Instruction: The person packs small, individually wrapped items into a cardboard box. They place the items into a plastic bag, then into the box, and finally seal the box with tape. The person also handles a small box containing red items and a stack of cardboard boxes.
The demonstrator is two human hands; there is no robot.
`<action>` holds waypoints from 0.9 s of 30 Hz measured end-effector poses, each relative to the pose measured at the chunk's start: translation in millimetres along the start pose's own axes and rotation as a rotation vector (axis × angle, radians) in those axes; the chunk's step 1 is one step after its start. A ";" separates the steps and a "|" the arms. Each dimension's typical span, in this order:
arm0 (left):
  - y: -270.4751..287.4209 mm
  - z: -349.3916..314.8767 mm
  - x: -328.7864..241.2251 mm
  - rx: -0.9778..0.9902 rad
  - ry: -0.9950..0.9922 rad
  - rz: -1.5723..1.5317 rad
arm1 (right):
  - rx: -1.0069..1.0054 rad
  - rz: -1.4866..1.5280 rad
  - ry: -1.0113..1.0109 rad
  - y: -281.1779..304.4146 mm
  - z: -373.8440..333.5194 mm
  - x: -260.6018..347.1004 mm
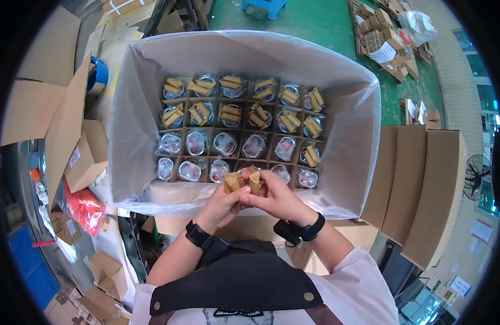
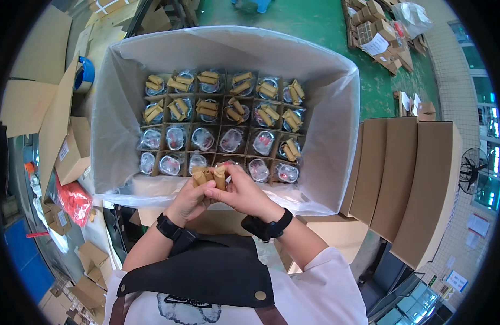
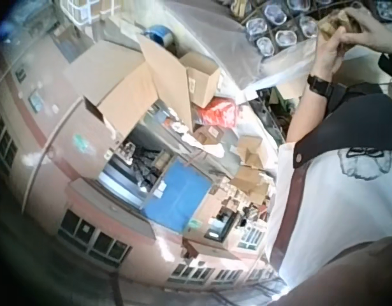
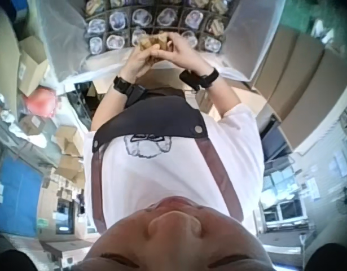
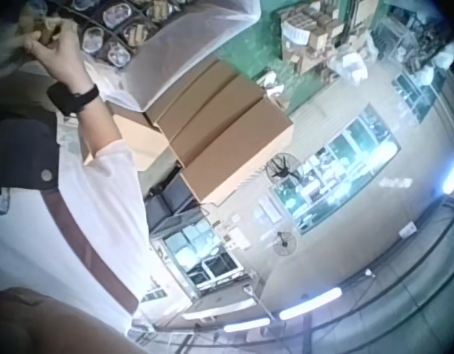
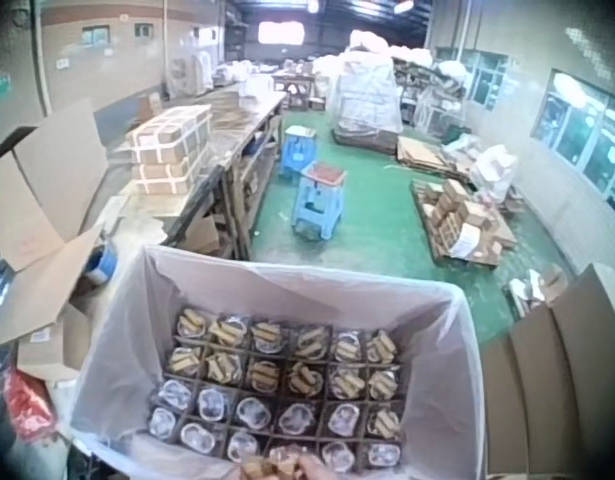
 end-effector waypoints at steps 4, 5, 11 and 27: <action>-5.5 1.8 7.7 -0.002 0.080 -0.074 | 0.049 -0.029 -0.151 13.5 -4.2 -18.3; -5.3 3.7 11.1 -0.075 0.075 -0.034 | 0.071 -0.020 -0.193 21.6 0.5 -22.7; -3.4 7.5 11.1 -0.206 0.069 0.058 | -0.262 -1.212 -0.199 111.0 61.5 -116.5; 5.8 9.7 5.3 -0.228 -0.073 0.071 | 0.148 -0.284 -0.130 36.3 71.3 -49.9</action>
Point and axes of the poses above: each hand's wrist, its own z-axis towards the middle knuckle, its own y-axis out of the back of the hand, x = y × z, the point moved 2 cm from there along z, towards the middle knuckle, and after that the axes turned 7 degrees about z, right-handed, at the moved point
